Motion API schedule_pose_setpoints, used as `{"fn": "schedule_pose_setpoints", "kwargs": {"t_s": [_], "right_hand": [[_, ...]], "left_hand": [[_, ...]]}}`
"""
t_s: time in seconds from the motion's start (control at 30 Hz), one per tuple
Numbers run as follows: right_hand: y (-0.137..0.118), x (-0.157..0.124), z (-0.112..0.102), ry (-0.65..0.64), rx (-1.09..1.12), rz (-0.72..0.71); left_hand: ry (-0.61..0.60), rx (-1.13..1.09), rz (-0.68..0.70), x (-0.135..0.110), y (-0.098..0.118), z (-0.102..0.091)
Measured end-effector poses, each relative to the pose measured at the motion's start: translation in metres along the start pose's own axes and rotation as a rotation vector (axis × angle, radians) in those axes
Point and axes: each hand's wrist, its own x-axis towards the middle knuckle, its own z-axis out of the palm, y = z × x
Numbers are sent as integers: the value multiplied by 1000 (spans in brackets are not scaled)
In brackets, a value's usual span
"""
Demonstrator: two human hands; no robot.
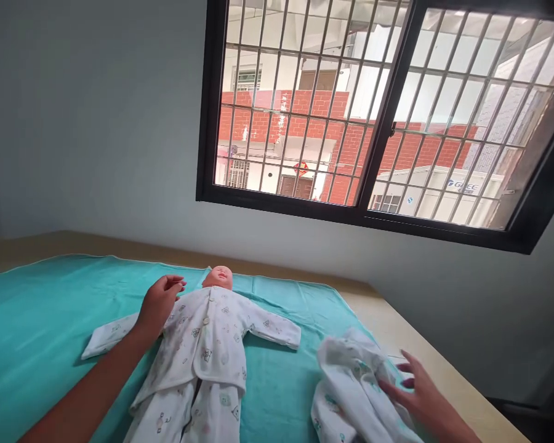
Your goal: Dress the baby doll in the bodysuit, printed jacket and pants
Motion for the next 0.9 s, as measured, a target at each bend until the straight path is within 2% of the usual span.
{"fn": "schedule_pose_setpoints", "kwargs": {"t_s": [0.1,0.2,0.27,0.33,0.37,0.43,0.53,0.63,0.7,0.77,0.83,0.9], "right_hand": [[8,8,-18,60,73,54],[-2,5,-26,27,74,62],[-24,-2,-23,0,28,18],[-60,-14,-12,-32,39,-41],[-83,-22,-2,-98,68,-79],[-135,-38,26,-252,159,-196],[-213,-57,89,-442,189,-383],[-268,-60,162,-443,-32,-550],[-288,-55,206,-391,-230,-590],[-299,-48,241,-400,-330,-546],[-303,-42,263,-423,-371,-486],[-303,-38,274,-435,-386,-472]], "left_hand": [[-49,7,9,6,1,5],[-148,20,60,5,9,14],[-211,20,67,2,12,19],[-256,13,56,-2,14,25],[-267,7,49,-4,14,27],[-285,9,47,-9,12,31],[-312,39,63,-12,7,35],[-331,13,56,-8,-2,37],[-337,-18,59,-3,-8,39],[-349,-13,88,2,-14,40],[-356,24,124,5,-19,42],[-364,81,170,7,-23,42]]}}
